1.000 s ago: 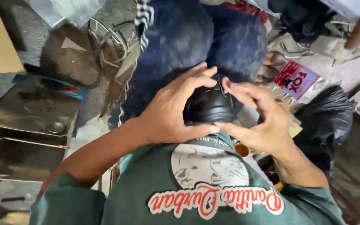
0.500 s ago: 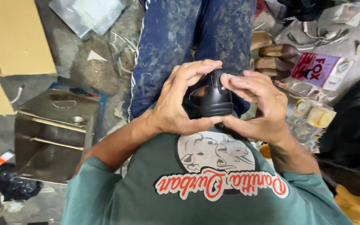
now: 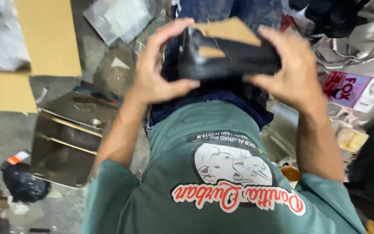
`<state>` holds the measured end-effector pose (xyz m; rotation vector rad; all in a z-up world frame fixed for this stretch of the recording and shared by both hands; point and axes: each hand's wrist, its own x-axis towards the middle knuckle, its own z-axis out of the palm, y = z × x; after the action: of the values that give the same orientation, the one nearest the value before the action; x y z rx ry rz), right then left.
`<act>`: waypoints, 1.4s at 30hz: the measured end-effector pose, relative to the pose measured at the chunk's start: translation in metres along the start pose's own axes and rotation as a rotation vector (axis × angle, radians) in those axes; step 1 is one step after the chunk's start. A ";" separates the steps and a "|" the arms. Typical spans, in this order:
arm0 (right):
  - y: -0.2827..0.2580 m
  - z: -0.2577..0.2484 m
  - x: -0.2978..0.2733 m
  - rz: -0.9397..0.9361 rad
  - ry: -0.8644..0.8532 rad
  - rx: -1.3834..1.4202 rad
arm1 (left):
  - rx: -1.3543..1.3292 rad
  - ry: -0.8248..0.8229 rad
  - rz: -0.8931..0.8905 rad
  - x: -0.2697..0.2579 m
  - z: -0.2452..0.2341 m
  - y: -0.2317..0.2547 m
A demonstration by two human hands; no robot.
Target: The person sits on the floor and uses a wooden mallet to tap the heel area of a black shoe, likely to reattach or secure the sole. The person repeatedly strikes the heel and sides of the shoe while holding it steady with the other hand.
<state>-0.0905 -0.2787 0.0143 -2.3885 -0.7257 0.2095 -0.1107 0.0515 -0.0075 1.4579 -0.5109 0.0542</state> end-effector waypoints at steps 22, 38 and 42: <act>0.009 0.004 0.034 -0.025 0.102 -0.308 | 0.498 -0.178 -0.321 -0.002 -0.005 -0.055; 0.038 0.008 0.026 -0.164 0.240 -0.219 | 0.844 -0.268 -0.015 0.044 0.024 -0.050; 0.043 0.007 0.024 -0.169 0.226 -0.169 | 0.833 -0.270 0.016 0.044 0.026 -0.051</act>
<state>-0.0533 -0.2905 -0.0167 -2.4399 -0.8599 -0.1973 -0.0618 0.0086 -0.0382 2.2937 -0.7706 0.0895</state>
